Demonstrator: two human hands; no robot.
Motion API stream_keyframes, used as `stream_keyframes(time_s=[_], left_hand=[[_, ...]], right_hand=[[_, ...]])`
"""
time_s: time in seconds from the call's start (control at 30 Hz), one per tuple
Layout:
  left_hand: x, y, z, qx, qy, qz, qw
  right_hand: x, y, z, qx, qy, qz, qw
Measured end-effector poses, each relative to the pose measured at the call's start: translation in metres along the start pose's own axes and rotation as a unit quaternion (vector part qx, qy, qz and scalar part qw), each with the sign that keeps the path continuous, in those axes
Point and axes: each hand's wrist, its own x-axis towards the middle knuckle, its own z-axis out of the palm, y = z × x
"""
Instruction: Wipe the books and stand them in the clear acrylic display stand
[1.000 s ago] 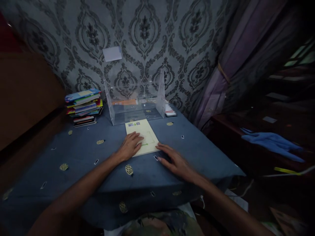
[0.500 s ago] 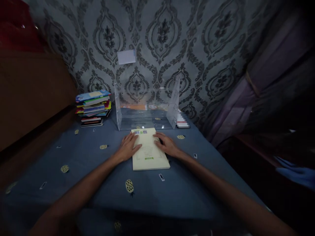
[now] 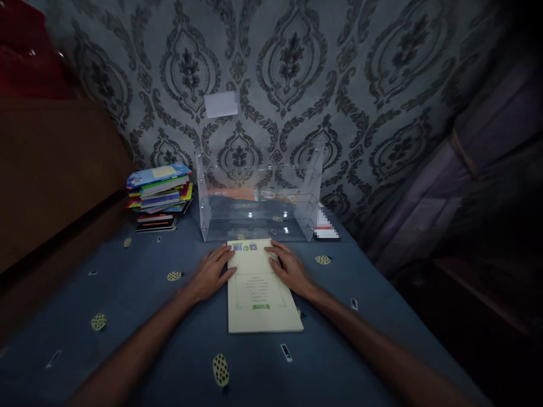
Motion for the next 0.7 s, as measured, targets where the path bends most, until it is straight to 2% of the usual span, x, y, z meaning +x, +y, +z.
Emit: stream_keyframes(time_s=[0.1, 0.33, 0.5, 0.7], left_hand=[[0.005, 0.001, -0.003, 0.000, -0.016, 0.002, 1.000], [0.027, -0.002, -0.004, 0.014, -0.024, 0.065, 0.998], [0.038, 0.001, 0.004, 0.002, -0.026, 0.106, 0.994], [0.038, 0.004, 0.014, 0.021, -0.013, 0.114, 0.993]], right_hand=[[-0.002, -0.005, 0.001, -0.023, 0.004, 0.014, 1.000], [-0.005, -0.008, -0.006, -0.050, -0.005, 0.033, 0.998], [-0.006, -0.009, -0.009, -0.036, -0.009, 0.038, 0.999], [-0.004, -0.008, -0.012, -0.024, 0.000, 0.033, 0.999]])
